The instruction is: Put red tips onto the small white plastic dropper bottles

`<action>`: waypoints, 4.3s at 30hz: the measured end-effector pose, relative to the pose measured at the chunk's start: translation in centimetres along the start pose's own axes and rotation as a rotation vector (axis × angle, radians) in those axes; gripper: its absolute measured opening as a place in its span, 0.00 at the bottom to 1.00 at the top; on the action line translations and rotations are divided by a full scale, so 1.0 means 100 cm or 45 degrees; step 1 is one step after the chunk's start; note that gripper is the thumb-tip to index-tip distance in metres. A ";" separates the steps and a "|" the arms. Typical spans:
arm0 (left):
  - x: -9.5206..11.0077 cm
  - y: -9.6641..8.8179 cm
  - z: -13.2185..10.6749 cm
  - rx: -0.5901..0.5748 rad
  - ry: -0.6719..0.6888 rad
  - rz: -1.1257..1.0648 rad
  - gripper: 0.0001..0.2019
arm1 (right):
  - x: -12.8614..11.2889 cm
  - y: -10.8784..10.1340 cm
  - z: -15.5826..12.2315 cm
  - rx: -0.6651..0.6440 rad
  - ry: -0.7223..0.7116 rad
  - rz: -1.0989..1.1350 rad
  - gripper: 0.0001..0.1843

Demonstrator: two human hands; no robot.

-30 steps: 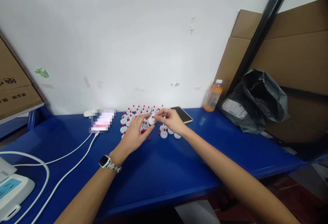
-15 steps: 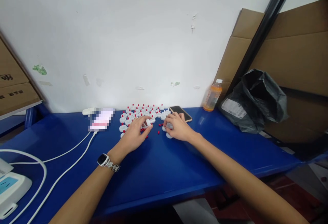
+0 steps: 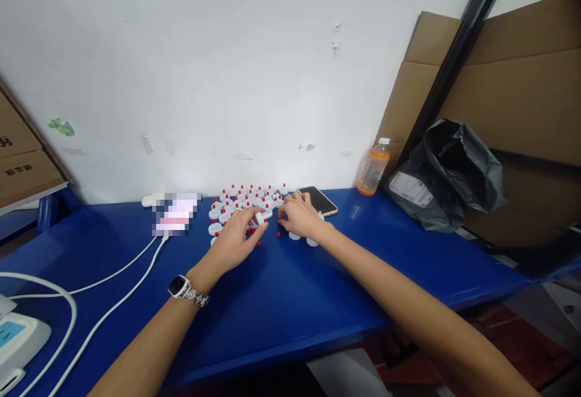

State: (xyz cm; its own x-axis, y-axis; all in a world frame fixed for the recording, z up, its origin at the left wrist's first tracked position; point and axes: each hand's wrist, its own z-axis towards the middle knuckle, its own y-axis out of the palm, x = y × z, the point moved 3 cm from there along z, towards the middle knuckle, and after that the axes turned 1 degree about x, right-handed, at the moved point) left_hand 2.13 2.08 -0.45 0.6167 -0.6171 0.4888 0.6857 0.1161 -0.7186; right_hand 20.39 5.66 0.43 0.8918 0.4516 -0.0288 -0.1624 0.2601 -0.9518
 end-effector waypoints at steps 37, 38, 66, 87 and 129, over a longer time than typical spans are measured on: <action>0.021 -0.002 -0.003 0.155 -0.040 -0.384 0.20 | -0.039 -0.014 -0.021 0.492 0.279 2.171 0.20; 0.020 -0.001 -0.003 0.147 -0.044 -0.389 0.20 | -0.039 -0.014 -0.022 0.476 0.277 2.158 0.20; 0.000 -0.011 0.000 0.115 0.061 -0.005 0.13 | 0.015 -0.020 0.012 0.080 0.168 0.372 0.10; 0.012 -0.001 0.000 0.060 -0.009 -0.205 0.19 | -0.005 -0.032 -0.015 0.214 0.113 1.393 0.12; 0.017 -0.017 0.000 0.096 -0.010 -0.350 0.20 | -0.042 -0.014 -0.016 0.243 0.256 2.380 0.21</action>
State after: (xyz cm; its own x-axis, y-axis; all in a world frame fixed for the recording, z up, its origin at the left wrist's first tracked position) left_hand 2.00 0.83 1.58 0.4062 -0.6276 0.6642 0.8542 0.0027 -0.5199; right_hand 17.57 2.04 1.37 -0.4354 0.1377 -0.8896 -0.8753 -0.2956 0.3826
